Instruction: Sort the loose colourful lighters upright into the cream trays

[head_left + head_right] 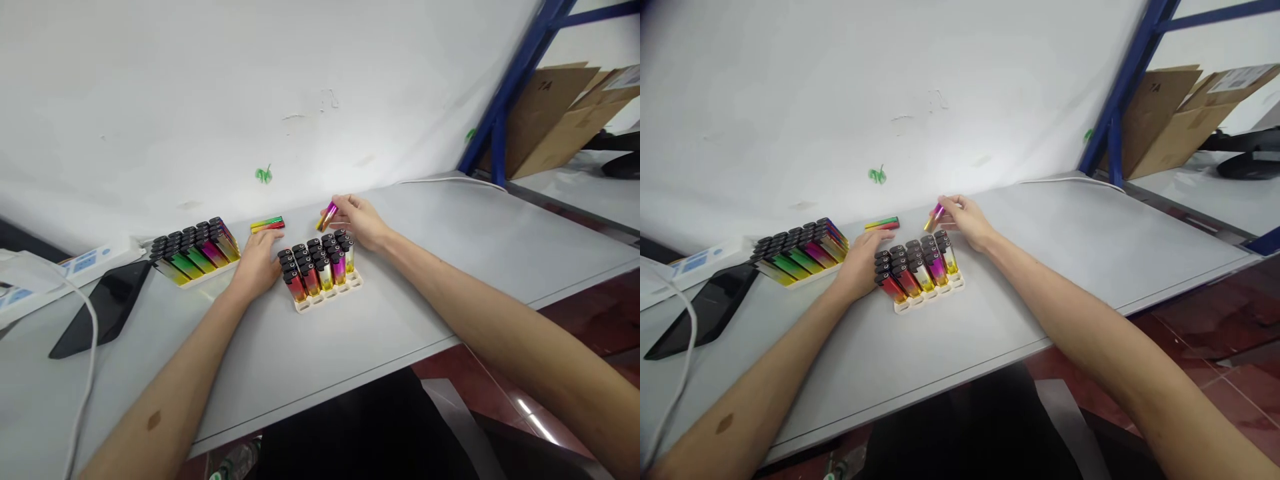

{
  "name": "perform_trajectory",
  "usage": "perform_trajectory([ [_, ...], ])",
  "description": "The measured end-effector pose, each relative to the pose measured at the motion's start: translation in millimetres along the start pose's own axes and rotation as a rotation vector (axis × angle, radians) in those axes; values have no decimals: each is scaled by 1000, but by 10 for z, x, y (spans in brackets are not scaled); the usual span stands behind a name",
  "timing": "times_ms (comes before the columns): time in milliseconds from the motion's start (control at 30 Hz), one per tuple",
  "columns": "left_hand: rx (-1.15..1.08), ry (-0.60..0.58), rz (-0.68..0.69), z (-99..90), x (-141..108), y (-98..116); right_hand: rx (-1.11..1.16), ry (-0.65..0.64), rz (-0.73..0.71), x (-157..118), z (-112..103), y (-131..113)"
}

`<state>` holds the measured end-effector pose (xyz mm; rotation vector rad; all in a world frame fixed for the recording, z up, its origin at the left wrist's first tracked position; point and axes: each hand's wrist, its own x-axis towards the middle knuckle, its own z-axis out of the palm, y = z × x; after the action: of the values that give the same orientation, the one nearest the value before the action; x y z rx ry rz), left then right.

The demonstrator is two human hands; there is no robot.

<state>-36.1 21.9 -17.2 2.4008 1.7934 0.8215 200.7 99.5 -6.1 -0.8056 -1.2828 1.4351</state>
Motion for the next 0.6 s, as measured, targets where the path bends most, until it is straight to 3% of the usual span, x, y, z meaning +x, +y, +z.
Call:
perform_trajectory([
  [100,111,-46,14,21,19,-83,90,121,38,-32,-41,-66],
  [200,169,-66,38,42,58,-137,84,146,90,-94,-65,-133],
  [433,224,-175,-105,85,161,-209,54,-12,242,-161,-65,-152],
  [600,242,-169,-110,69,141,-159,-20,-20,245,-196,8,-134],
])
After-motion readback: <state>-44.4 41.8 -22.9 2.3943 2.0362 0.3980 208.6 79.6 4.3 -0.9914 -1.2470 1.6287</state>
